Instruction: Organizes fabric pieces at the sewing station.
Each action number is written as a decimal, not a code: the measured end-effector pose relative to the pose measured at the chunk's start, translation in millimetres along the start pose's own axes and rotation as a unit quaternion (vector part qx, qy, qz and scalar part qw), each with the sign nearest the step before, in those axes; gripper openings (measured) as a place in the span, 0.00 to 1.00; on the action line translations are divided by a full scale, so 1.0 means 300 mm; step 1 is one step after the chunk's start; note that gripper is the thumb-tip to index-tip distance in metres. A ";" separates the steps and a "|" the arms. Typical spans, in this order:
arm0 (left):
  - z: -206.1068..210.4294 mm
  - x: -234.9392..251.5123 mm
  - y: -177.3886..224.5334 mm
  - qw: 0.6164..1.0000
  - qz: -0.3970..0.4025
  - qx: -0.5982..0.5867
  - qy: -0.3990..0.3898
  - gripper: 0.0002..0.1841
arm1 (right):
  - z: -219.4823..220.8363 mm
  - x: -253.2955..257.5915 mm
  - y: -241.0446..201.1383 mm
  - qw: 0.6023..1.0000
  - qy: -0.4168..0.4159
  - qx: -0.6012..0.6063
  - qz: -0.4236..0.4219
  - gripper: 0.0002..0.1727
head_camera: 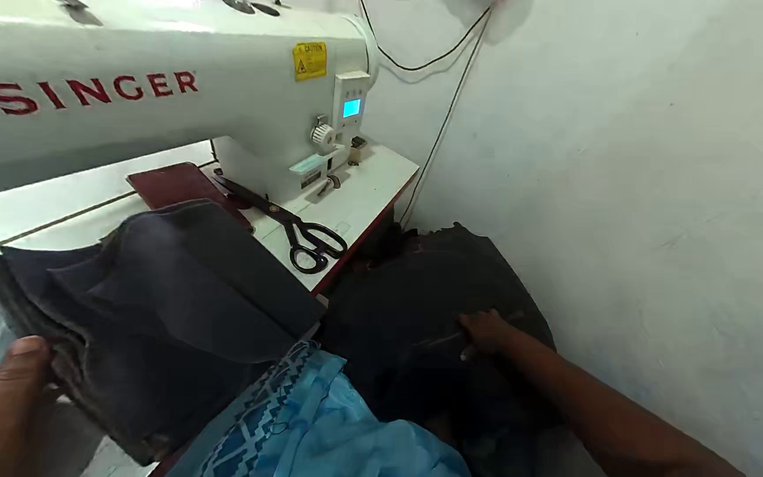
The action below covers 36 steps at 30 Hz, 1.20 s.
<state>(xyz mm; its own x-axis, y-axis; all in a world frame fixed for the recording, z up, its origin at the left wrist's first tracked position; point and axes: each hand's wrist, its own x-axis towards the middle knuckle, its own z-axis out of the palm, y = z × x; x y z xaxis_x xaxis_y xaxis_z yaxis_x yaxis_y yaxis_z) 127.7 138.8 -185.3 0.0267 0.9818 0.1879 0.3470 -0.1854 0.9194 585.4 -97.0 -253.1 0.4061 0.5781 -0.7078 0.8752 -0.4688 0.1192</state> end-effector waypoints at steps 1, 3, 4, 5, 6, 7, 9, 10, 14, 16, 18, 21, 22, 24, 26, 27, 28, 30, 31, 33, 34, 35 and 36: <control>0.000 0.000 -0.002 1.000 -0.007 0.000 0.004 0.27 | 0.003 0.009 -0.025 1.000 -0.023 -0.010 0.003 0.53; 0.003 0.007 -0.031 1.000 -0.010 0.007 0.008 0.26 | 0.000 0.025 -0.042 0.998 -0.068 -0.013 -0.008 0.47; -0.002 0.010 -0.047 1.000 -0.007 0.026 0.002 0.27 | -0.006 0.029 -0.038 0.996 -0.083 -0.008 -0.029 0.40; -0.007 0.012 -0.058 0.999 0.000 0.042 -0.001 0.28 | -0.016 0.026 -0.032 0.994 -0.098 0.003 -0.056 0.33; -0.010 0.012 -0.063 0.999 0.008 0.053 -0.003 0.29 | -0.028 0.011 -0.028 0.989 -0.115 0.026 -0.089 0.28; -0.011 0.010 -0.060 0.998 0.012 0.058 -0.007 0.29 | -0.039 -0.014 -0.024 0.982 -0.136 0.049 -0.119 0.25; -0.008 0.007 -0.046 0.998 0.010 0.060 -0.010 0.28 | -0.041 -0.076 -0.016 0.966 -0.176 0.058 -0.178 0.20; -0.008 0.002 -0.034 0.998 0.008 0.057 -0.012 0.28 | -0.035 -0.116 -0.021 0.958 -0.205 0.040 -0.194 0.20; 0.002 -0.006 0.001 1.000 -0.006 0.018 -0.019 0.25 | -0.102 -0.401 -0.218 0.949 -0.293 -0.083 -0.080 0.21; 0.005 -0.007 -0.003 1.000 0.002 0.010 -0.010 0.24 | -0.110 -0.545 -0.309 0.964 -0.255 -0.078 0.006 0.20; 0.001 -0.011 -0.003 1.000 0.014 0.014 -0.013 0.25 | -0.016 -0.569 -0.303 0.972 -0.229 -0.037 0.022 0.21; 0.000 -0.016 0.009 1.000 0.016 0.016 -0.017 0.25 | 0.042 -0.536 -0.305 0.963 -0.268 -0.020 0.033 0.19; 0.002 -0.014 0.004 1.000 0.019 0.012 -0.012 0.25 | 0.044 -0.503 -0.311 0.956 -0.288 -0.015 0.049 0.19; 0.006 -0.002 -0.018 0.999 0.032 -0.006 -0.018 0.24 | 0.064 -0.417 -0.273 0.961 -0.275 -0.008 0.000 0.17; 0.003 0.002 -0.019 0.999 0.021 0.006 -0.026 0.24 | 0.130 -0.298 -0.162 0.979 -0.178 -0.033 -0.097 0.18; -0.003 -0.001 -0.012 0.999 0.008 0.018 -0.027 0.25 | 0.151 -0.254 -0.120 0.982 -0.131 -0.060 -0.124 0.20; -0.009 -0.007 0.001 0.999 -0.005 0.031 -0.027 0.26 | 0.163 -0.224 -0.093 0.982 -0.098 -0.090 -0.136 0.24; -0.011 -0.015 0.014 0.999 -0.010 0.042 -0.021 0.26 | 0.186 -0.192 -0.052 0.979 -0.069 -0.146 -0.121 0.31; -0.012 -0.013 0.009 0.999 -0.013 0.046 -0.019 0.26 | 0.196 -0.183 -0.037 0.979 -0.062 -0.159 -0.112 0.33; -0.011 -0.005 -0.012 0.999 -0.011 0.046 -0.013 0.27 | 0.217 -0.162 -0.008 0.979 -0.041 -0.166 -0.114 0.31; -0.008 -0.002 -0.024 0.999 -0.007 0.048 -0.012 0.27 | 0.219 -0.153 0.002 0.979 -0.029 -0.167 -0.114 0.29; -0.007 0.002 -0.038 0.999 0.000 0.053 -0.011 0.27 | 0.212 -0.147 0.008 0.980 -0.017 -0.168 -0.110 0.28; -0.008 0.005 -0.049 0.998 0.007 0.055 -0.010 0.27 | 0.198 -0.142 0.012 0.982 -0.005 -0.163 -0.100 0.26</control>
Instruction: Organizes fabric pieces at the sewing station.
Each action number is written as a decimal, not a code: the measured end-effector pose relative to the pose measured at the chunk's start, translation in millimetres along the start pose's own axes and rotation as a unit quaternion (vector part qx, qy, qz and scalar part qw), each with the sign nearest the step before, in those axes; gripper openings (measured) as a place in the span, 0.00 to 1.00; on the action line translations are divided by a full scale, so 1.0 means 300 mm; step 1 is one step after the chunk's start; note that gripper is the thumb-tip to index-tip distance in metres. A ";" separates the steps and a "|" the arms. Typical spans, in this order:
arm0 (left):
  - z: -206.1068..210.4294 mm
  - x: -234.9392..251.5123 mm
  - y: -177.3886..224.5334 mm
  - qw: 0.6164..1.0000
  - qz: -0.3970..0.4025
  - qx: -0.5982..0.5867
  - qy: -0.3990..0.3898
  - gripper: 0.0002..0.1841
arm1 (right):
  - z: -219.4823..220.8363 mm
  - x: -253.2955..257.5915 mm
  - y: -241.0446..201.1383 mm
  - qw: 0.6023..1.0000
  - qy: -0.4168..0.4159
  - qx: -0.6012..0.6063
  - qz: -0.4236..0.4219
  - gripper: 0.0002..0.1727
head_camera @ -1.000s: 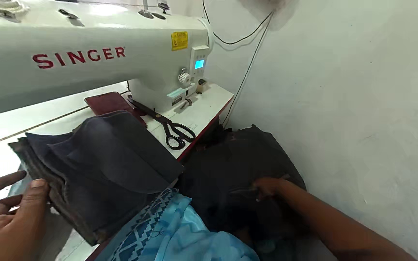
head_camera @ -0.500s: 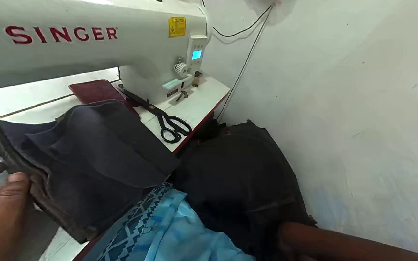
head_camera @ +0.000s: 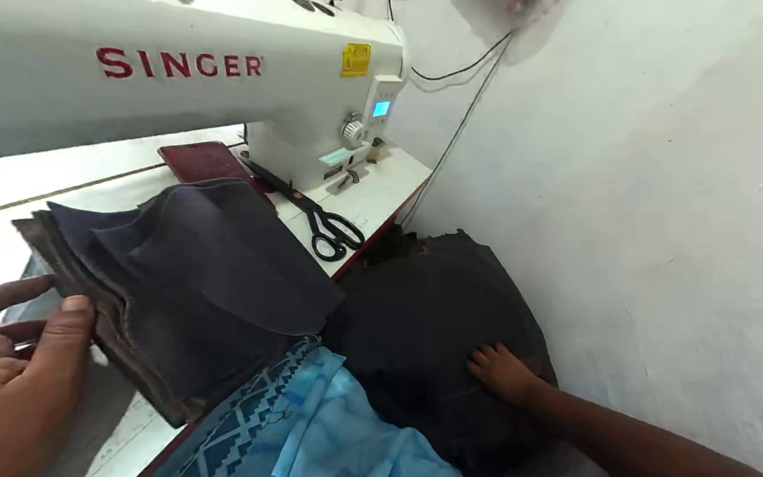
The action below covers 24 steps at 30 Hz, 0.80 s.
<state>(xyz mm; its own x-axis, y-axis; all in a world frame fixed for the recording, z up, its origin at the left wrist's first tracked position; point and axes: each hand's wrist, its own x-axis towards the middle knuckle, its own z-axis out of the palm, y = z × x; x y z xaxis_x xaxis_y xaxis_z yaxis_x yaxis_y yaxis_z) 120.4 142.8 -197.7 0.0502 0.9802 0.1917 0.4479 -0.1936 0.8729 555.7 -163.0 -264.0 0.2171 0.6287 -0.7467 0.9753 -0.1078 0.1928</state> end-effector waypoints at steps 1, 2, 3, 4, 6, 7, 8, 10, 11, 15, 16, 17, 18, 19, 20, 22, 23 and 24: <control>0.002 0.000 -0.002 1.000 0.003 0.004 0.002 0.28 | -0.020 0.003 0.011 1.000 0.007 0.015 0.019 0.24; 0.003 0.000 0.002 1.000 0.004 0.004 0.003 0.28 | -0.048 0.006 0.022 0.998 0.012 0.033 0.044 0.22; 0.003 0.000 0.005 1.000 0.005 0.007 0.003 0.28 | -0.085 0.006 0.032 0.996 0.022 0.053 0.070 0.21; 0.002 0.000 0.002 1.000 0.008 0.010 0.003 0.28 | -0.128 0.002 0.037 0.992 0.040 0.070 0.099 0.20; 0.001 0.001 -0.003 1.000 0.021 0.014 0.003 0.28 | -0.223 -0.015 0.046 0.979 0.096 0.101 0.150 0.20; 0.002 0.003 -0.011 1.000 0.027 0.012 0.002 0.28 | -0.265 -0.026 0.059 0.970 0.140 0.113 0.162 0.19; 0.003 0.005 -0.018 0.999 0.033 0.011 0.006 0.29 | -0.299 -0.037 0.076 0.959 0.198 0.122 0.162 0.18; 0.002 -0.002 -0.002 1.000 0.019 0.002 0.004 0.28 | -0.344 -0.056 0.116 0.916 0.347 0.143 0.145 0.20; 0.000 -0.009 0.013 1.000 0.012 0.001 0.001 0.28 | -0.368 -0.070 0.131 0.888 0.413 0.153 0.133 0.21; -0.007 -0.013 0.011 1.000 0.019 0.017 0.007 0.29 | -0.484 -0.143 0.145 0.746 0.648 0.132 0.079 0.18; -0.010 -0.013 0.007 0.999 0.026 0.026 0.010 0.30 | -0.517 -0.164 0.145 0.709 0.689 0.131 0.074 0.17; -0.015 -0.017 0.009 0.999 0.036 0.037 0.009 0.31 | -0.552 -0.188 0.146 0.670 0.729 0.125 0.069 0.17; -0.020 -0.020 0.007 0.997 0.055 0.045 0.009 0.31 | -0.591 -0.217 0.143 0.633 0.762 0.124 0.061 0.17; -0.024 -0.027 0.004 0.995 0.084 0.050 0.013 0.32 | -0.633 -0.256 0.136 0.601 0.789 0.120 0.051 0.17; -0.030 -0.036 0.001 0.990 0.128 0.051 0.018 0.31 | -0.678 -0.299 0.122 0.568 0.814 0.117 0.034 0.18; -0.037 -0.064 0.010 0.970 0.237 0.044 0.024 0.29 | -0.759 -0.394 0.087 0.517 0.845 0.128 -0.042 0.19; -0.040 -0.089 0.039 0.962 0.269 0.035 0.011 0.28 | -0.790 -0.437 0.080 0.495 0.852 0.139 -0.099 0.18; -0.038 -0.120 0.076 0.959 0.283 0.022 -0.006 0.28 | -0.815 -0.467 0.095 0.473 0.850 0.143 -0.183 0.18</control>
<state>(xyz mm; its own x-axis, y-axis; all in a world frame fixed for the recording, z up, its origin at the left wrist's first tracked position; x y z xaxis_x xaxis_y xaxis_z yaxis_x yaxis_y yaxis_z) 118.5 102.6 -179.7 0.3055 0.7198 0.6234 0.3828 -0.6923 0.6117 543.1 -65.8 1.8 -0.0776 0.3301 0.9407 0.9532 0.3012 -0.0270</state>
